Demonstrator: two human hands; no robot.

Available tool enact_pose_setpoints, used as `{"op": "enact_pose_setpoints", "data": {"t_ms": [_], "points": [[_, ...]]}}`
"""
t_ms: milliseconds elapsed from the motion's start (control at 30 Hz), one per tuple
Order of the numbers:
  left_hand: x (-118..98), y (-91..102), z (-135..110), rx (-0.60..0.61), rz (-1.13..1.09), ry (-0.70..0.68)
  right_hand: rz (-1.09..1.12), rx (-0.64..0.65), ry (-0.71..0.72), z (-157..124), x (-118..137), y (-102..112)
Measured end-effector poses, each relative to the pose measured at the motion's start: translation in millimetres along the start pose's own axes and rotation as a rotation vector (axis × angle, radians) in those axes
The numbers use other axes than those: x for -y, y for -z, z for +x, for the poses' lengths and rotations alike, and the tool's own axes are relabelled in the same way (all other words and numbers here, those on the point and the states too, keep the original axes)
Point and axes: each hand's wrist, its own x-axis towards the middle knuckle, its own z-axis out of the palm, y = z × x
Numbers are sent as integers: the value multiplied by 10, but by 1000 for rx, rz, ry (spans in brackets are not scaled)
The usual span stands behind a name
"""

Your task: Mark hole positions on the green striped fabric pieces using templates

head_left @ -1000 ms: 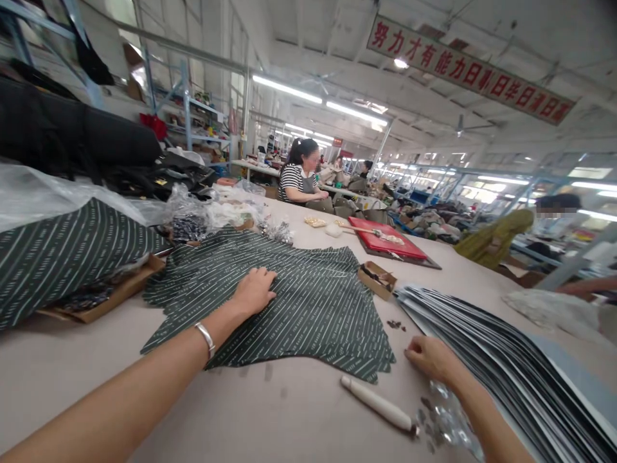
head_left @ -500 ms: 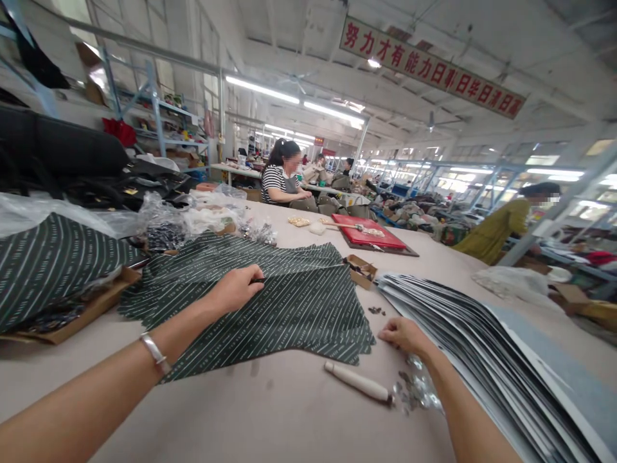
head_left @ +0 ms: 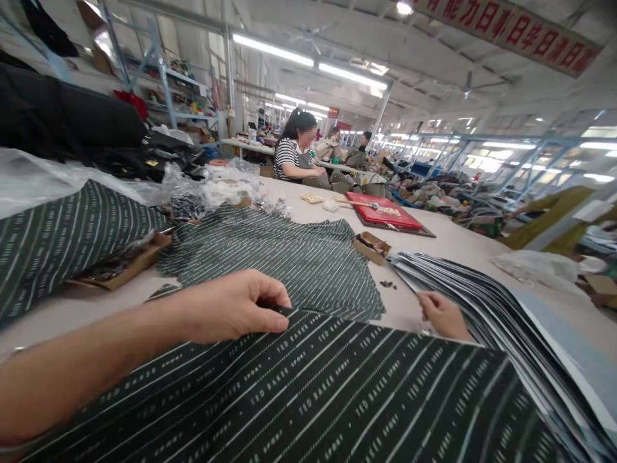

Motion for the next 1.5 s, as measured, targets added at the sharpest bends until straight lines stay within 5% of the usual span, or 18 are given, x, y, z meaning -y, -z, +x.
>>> {"op": "enact_pose_setpoints", "data": {"t_ms": [133,233,300,433,567,900,1267,1500], "points": [[447,-535,253,-19,203,76,213,-158,-55,-193,337,223],[675,-766,374,-4,195,127,514,-175,-23,-542,786,268],[747,-829,413,41,178,149,614,-41,-41,-870,1082,153],[803,-862,435,137,102,187,738,459,-146,-1518,1398,-394],[832,-887,424,265,-57,194,757,602,-212,-1873,1404,-892],[841,-915,370,345,-400,236,543,613,-44,-1964,1367,-1001],[877,-943,359,317,-314,190,476,597,86,-1954,1360,-1018],[799,-973,279,168,-15,-19,454,543,152,-1989,1370,-1031]]}}
